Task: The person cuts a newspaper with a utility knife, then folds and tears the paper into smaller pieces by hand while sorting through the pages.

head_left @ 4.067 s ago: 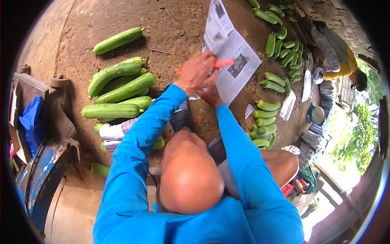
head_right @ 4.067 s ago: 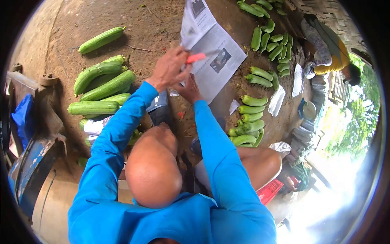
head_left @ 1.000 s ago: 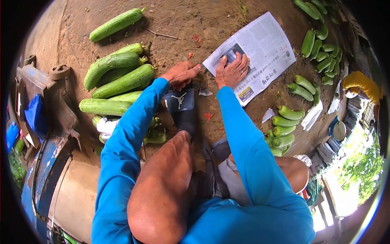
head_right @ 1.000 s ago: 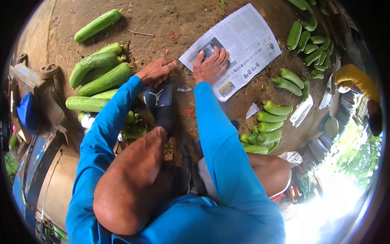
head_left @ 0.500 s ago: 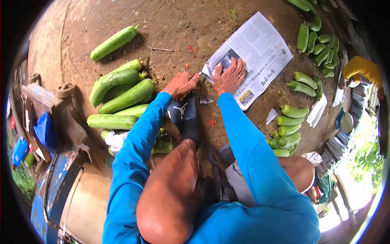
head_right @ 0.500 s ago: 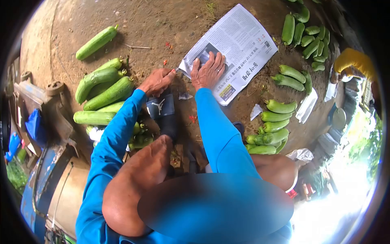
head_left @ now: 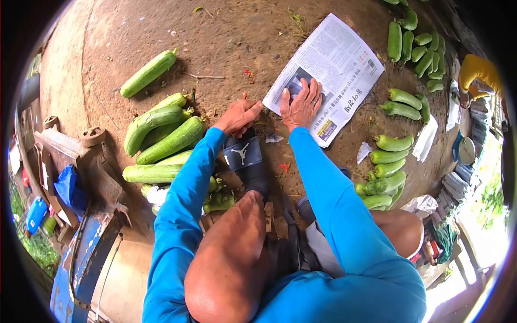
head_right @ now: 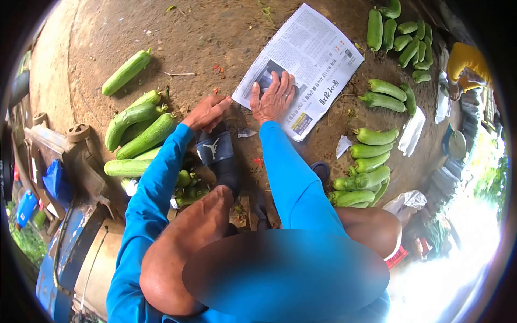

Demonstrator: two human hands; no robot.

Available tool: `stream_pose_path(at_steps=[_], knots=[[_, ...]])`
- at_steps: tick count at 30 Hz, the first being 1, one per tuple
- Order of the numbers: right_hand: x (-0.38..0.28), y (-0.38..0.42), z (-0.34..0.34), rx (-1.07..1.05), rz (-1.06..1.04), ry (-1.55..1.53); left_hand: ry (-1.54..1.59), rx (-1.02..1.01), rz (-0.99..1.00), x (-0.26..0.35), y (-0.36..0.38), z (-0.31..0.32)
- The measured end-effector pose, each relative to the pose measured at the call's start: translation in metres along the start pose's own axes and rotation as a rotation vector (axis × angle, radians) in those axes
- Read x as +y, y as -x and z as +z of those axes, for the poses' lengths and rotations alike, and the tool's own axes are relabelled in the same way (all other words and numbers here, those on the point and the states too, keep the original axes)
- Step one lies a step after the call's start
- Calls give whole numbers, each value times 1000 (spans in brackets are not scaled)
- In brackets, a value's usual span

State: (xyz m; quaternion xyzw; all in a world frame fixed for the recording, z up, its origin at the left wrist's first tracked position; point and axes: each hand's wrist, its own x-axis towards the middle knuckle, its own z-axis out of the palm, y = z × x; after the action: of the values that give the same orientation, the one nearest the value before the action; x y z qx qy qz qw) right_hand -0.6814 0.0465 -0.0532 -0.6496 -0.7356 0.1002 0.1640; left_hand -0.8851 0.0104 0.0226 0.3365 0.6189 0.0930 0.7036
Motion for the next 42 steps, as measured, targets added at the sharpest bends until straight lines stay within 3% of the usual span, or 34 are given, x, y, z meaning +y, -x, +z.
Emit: stream_pose_path(at_steps=[8, 17, 20, 22, 24, 26, 27, 28, 30, 31, 34, 35, 40, 42], knots=[[-3, -2, -1, 1, -16, 3, -78, 44, 6, 6, 2, -2], [1, 1, -7, -31, -46, -6, 102, -12, -26, -3, 1, -5], [-4, 8, -32, -121, -80, -189, 112, -59, -39, -1, -6, -4], [-17, 26, -50, -67, -158, -152, 108, -12, -37, 7, -6, -2], [-25, 45, -57, -215, -22, -305, 66, -46, 18, 11, -7, -3], [-46, 55, -64, -528, 615, -959, 24, -76, 66, 13, -7, 0], [-47, 56, -66, -628, 973, -1122, 78, -61, 75, 13, -4, 3], [-49, 55, -65, -625, 973, -1122, 129, -47, 83, 13, -2, 7], [-54, 46, -58, -679, 1391, -1803, 175, -35, 73, 14, 0, 12], [-60, 41, -52, -503, 1551, -1945, 226, -20, 61, 15, 0, 13], [-62, 34, -46, -403, 1560, -2019, 216, -65, 76, 12, -3, 10], [-60, 34, -48, -442, 1476, -2020, 183, -14, 19, 11, -4, 10], [-29, 40, -17, -397, 1500, -2089, 209, -4, -8, 13, -3, 13], [-27, 40, -14, -209, 1484, -1932, 208, 3, -6, 15, -4, 17]])
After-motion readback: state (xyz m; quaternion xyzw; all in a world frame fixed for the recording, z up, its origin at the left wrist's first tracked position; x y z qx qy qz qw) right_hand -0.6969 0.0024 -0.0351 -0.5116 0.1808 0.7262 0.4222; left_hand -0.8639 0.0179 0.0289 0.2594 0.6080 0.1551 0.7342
